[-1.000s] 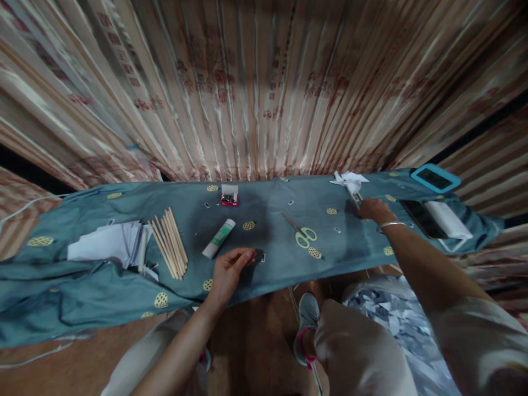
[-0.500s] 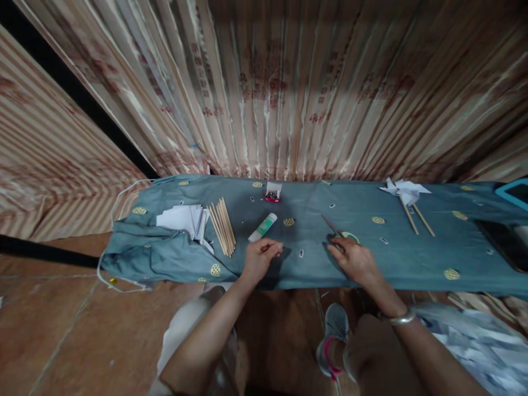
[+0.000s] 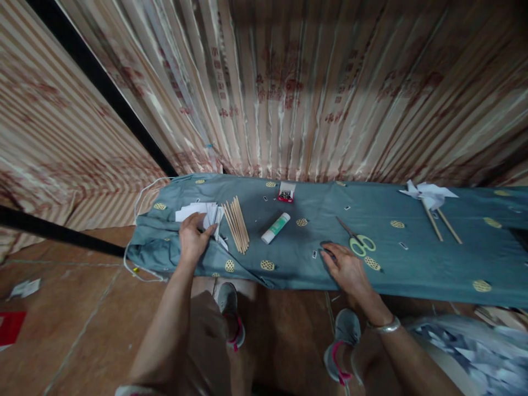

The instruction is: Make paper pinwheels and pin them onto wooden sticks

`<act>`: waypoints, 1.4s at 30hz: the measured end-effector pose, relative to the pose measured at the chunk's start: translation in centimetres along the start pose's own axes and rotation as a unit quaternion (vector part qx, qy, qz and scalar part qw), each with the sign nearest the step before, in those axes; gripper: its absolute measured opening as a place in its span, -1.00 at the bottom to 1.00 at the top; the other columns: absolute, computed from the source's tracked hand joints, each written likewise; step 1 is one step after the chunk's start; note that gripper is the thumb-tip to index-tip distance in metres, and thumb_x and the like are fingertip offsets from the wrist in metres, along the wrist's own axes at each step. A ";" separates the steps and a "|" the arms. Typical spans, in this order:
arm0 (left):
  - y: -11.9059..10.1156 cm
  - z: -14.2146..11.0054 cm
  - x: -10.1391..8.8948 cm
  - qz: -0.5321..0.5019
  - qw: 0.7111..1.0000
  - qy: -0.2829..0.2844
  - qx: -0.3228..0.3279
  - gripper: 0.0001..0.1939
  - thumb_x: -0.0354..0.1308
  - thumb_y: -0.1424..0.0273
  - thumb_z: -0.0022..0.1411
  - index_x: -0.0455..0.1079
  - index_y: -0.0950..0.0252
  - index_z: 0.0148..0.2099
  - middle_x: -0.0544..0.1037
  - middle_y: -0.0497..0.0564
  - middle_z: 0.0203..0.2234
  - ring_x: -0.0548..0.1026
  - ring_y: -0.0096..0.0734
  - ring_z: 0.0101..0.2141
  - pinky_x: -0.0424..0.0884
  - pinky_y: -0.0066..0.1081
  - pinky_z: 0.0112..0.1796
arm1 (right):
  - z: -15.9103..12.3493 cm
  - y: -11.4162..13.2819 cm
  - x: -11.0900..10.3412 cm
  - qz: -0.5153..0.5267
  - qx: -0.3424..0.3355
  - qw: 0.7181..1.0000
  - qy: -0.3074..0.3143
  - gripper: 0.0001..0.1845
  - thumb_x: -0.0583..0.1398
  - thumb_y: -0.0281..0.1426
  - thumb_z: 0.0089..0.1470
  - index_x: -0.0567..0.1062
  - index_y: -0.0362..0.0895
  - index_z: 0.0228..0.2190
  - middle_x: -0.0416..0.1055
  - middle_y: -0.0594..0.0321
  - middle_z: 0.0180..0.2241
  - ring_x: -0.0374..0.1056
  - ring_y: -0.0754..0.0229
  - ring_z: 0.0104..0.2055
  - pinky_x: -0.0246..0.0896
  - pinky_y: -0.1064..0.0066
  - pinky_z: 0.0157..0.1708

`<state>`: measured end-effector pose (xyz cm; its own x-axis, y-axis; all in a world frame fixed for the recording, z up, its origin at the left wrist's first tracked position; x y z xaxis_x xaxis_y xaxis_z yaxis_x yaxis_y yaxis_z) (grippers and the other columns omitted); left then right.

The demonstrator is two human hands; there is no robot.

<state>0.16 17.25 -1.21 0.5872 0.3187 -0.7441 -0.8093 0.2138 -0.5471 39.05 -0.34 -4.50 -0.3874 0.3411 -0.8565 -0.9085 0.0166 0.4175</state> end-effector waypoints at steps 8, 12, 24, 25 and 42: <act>1.0 -0.1 0.4 0.058 0.998 0.014 -0.022 -0.50 0.23 0.23 0.06 0.45 0.42 0.01 0.48 0.29 0.05 0.40 0.03 0.09 0.26 -0.11 0.13 | 0.4 -0.1 0.1 -0.007 -0.010 1.000 -0.002 -0.62 0.00 -0.24 0.24 0.55 -0.15 -0.19 0.57 0.01 -0.18 0.50 -0.01 -0.13 0.38 0.20 -0.09; 1.2 0.0 0.0 0.040 0.998 0.015 -0.056 -0.64 0.20 0.25 0.08 0.52 0.32 -0.10 0.54 0.18 0.00 0.45 -0.06 0.05 0.33 -0.19 0.08 | 0.3 -0.3 0.2 -0.009 -0.020 1.000 -0.009 -0.61 0.01 -0.23 0.25 0.55 -0.17 -0.19 0.57 0.02 -0.19 0.51 0.00 -0.18 0.40 0.21 -0.14; 1.4 -0.2 -0.7 -0.031 0.994 0.023 -0.106 -0.65 0.29 0.24 0.01 0.55 0.31 -0.15 0.58 0.14 -0.04 0.53 -0.15 -0.02 0.38 -0.26 0.06 | 0.5 -0.2 -0.2 -0.008 -0.031 0.999 -0.011 -0.62 0.00 -0.24 0.25 0.55 -0.17 -0.21 0.57 0.02 -0.22 0.52 0.02 -0.23 0.42 0.20 -0.19; 1.4 -0.2 -0.7 -0.036 0.994 0.025 -0.104 -0.66 0.30 0.25 0.01 0.55 0.31 -0.17 0.58 0.14 -0.04 0.52 -0.15 0.00 0.37 -0.26 0.07 | 0.5 -0.2 -0.2 -0.008 -0.031 0.999 -0.011 -0.62 0.00 -0.23 0.25 0.54 -0.17 -0.22 0.57 0.02 -0.22 0.52 0.02 -0.23 0.42 0.20 -0.19; -13.4 -7.7 -6.9 -0.404 0.900 0.150 0.066 -0.79 0.13 0.25 0.29 0.58 0.16 -0.18 0.64 0.05 -0.19 0.56 -0.22 -0.09 0.47 -0.16 -0.01 | 0.5 -0.2 0.0 -0.034 -0.063 0.997 -0.012 -0.62 0.01 -0.25 0.27 0.54 -0.20 -0.19 0.57 0.00 -0.20 0.52 0.00 -0.16 0.42 0.19 -0.13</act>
<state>7.06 5.03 8.31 0.9463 -0.2497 -0.2053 -0.0997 0.3785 -0.9202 39.27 0.10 -4.44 -0.3219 0.3651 -0.8735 -0.9455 -0.0769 0.3163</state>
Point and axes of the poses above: each hand's wrist, its own z-axis towards the middle knuckle, its own x-axis out of the palm, y = z × x, the point moved 3 cm from there along z, towards the middle knuckle
